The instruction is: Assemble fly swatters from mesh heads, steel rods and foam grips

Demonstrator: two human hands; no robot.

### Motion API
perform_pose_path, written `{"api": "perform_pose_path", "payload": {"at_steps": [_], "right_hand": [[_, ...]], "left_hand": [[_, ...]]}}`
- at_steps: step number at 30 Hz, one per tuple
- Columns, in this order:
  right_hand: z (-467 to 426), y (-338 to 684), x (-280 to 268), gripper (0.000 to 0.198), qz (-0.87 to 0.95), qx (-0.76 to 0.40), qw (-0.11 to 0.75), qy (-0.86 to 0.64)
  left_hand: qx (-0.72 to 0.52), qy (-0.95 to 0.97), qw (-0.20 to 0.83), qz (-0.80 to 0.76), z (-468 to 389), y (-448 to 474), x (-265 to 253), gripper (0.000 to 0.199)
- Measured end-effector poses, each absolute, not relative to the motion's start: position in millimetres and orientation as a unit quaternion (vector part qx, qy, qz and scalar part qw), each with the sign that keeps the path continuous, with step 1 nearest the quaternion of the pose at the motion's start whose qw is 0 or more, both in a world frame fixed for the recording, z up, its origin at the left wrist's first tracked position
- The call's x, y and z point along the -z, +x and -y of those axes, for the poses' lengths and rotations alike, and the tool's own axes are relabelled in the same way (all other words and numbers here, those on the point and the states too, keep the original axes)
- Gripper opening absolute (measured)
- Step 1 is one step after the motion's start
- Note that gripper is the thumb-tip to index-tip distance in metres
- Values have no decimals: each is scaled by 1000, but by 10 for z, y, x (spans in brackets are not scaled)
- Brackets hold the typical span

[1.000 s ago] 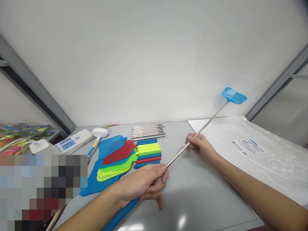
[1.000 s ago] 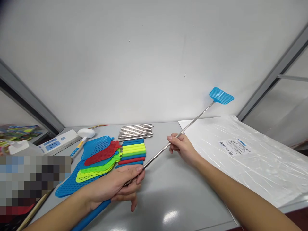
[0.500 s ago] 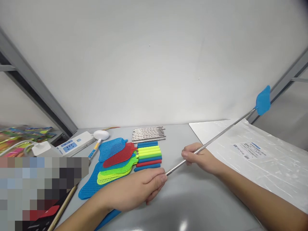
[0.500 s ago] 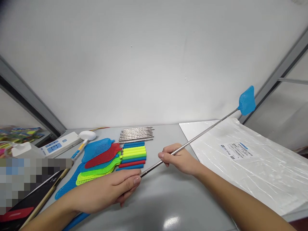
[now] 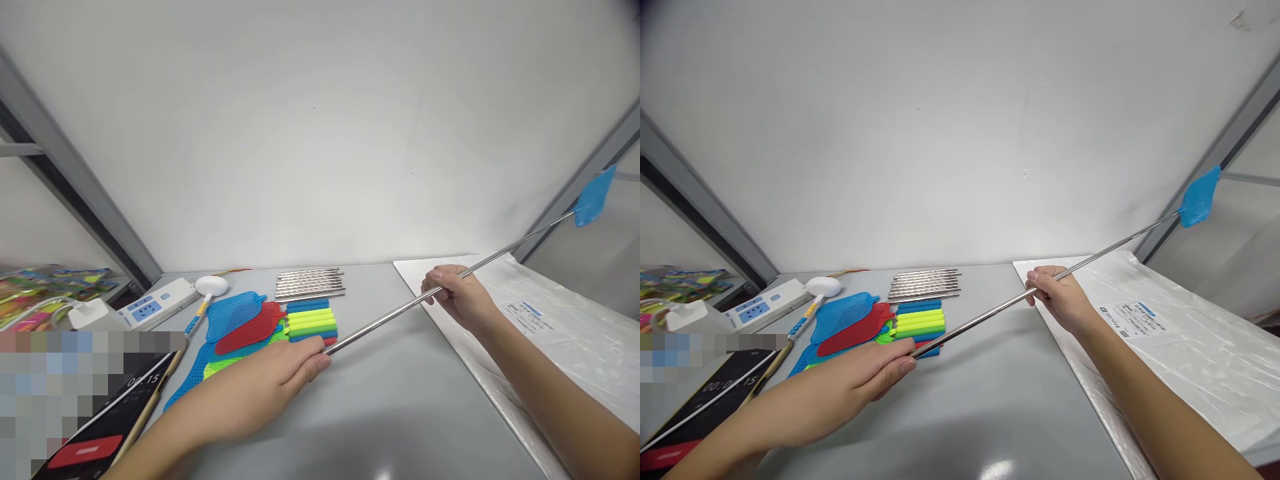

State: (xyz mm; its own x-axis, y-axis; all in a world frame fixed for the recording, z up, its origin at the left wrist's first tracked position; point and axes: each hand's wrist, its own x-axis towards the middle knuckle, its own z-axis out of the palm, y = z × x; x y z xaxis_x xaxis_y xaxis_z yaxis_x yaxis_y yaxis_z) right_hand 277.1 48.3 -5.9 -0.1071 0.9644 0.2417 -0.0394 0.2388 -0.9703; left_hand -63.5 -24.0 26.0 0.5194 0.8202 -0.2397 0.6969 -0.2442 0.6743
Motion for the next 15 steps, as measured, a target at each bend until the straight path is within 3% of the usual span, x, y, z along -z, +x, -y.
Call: {"api": "perform_pose_path", "payload": {"at_steps": [7,15], "right_hand": [[-458,2637,23,49,518,-473,585,-406],[-461,2688,-86,35,400,-429,697,-413]], "left_hand": [[-81,801,304,-509,186,-742,-258,40],[-171,793,186,-554,186,-1247,-319,32]]}}
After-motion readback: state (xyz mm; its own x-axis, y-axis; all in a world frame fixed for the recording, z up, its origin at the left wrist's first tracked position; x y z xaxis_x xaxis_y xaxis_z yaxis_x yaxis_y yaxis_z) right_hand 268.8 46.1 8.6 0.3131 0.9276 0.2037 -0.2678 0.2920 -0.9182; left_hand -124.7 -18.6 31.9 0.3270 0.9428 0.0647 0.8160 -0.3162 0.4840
